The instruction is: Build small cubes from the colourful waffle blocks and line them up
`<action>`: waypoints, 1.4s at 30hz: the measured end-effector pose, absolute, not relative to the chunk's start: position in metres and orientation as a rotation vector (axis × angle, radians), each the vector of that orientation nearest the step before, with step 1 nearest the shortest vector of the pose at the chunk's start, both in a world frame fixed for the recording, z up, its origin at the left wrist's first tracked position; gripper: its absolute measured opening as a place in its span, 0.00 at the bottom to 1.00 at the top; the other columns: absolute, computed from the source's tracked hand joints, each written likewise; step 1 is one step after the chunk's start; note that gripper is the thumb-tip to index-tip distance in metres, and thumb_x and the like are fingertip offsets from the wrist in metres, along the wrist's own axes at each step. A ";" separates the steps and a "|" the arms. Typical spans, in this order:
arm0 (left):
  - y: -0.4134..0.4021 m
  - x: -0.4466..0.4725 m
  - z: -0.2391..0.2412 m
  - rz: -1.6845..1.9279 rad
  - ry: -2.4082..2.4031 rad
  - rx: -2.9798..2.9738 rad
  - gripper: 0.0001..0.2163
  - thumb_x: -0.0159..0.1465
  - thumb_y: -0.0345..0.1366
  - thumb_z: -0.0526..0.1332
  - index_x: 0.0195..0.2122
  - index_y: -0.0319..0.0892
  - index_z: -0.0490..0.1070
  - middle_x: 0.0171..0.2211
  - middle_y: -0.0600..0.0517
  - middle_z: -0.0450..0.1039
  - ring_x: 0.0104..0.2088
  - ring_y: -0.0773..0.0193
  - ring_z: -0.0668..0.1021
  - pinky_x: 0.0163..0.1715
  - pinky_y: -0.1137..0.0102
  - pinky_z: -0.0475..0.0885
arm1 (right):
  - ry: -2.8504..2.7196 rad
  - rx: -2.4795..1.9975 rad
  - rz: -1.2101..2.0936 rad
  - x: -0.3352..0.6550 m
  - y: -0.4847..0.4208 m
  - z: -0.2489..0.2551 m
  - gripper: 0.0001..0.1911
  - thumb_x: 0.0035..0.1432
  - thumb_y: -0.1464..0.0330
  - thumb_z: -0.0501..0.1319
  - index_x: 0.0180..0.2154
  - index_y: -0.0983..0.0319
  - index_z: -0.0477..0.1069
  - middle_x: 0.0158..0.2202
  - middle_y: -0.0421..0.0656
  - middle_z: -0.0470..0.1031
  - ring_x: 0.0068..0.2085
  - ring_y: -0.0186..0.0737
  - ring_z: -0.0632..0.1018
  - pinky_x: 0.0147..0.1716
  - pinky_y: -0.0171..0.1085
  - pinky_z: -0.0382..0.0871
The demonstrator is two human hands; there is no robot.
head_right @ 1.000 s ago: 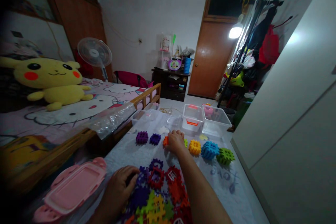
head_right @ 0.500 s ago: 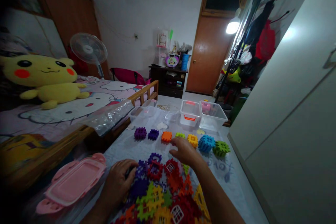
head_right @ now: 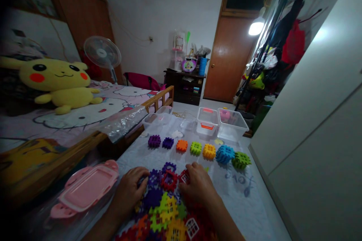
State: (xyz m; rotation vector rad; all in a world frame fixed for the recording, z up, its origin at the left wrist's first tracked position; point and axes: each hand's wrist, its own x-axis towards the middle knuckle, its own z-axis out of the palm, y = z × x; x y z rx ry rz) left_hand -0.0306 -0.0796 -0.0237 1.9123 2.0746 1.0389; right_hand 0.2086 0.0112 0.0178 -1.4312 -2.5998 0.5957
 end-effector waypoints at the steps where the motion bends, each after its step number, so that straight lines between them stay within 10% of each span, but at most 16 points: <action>1: -0.080 -0.030 -0.023 1.032 2.077 1.909 0.07 0.60 0.32 0.55 0.33 0.44 0.72 0.37 0.49 0.77 0.42 0.55 0.77 0.45 0.59 0.69 | -2.582 -1.440 0.561 0.207 0.010 0.014 0.23 0.50 0.63 0.62 0.48 0.64 0.71 0.44 0.50 0.71 0.47 0.49 0.72 0.47 0.40 0.64; 16: -0.077 -0.032 -0.021 1.031 2.052 1.831 0.07 0.60 0.32 0.55 0.33 0.44 0.72 0.36 0.50 0.77 0.41 0.56 0.76 0.44 0.61 0.68 | -2.285 -1.332 0.676 0.210 0.026 0.001 0.03 0.54 0.73 0.56 0.32 0.60 0.65 0.32 0.41 0.71 0.35 0.39 0.72 0.36 0.35 0.64; 29: -0.078 -0.031 -0.020 1.052 2.054 1.837 0.07 0.60 0.32 0.55 0.32 0.44 0.73 0.35 0.50 0.77 0.40 0.56 0.77 0.43 0.61 0.69 | -2.487 -1.275 0.634 0.226 0.022 0.005 0.24 0.53 0.63 0.63 0.51 0.62 0.68 0.52 0.50 0.69 0.54 0.48 0.69 0.56 0.44 0.61; 42: -0.079 -0.032 -0.019 1.030 2.063 1.846 0.07 0.61 0.33 0.54 0.33 0.44 0.73 0.35 0.49 0.77 0.40 0.56 0.77 0.43 0.61 0.69 | -2.392 -1.295 0.569 0.230 0.031 -0.010 0.26 0.52 0.69 0.60 0.54 0.65 0.66 0.48 0.51 0.72 0.50 0.47 0.72 0.52 0.43 0.65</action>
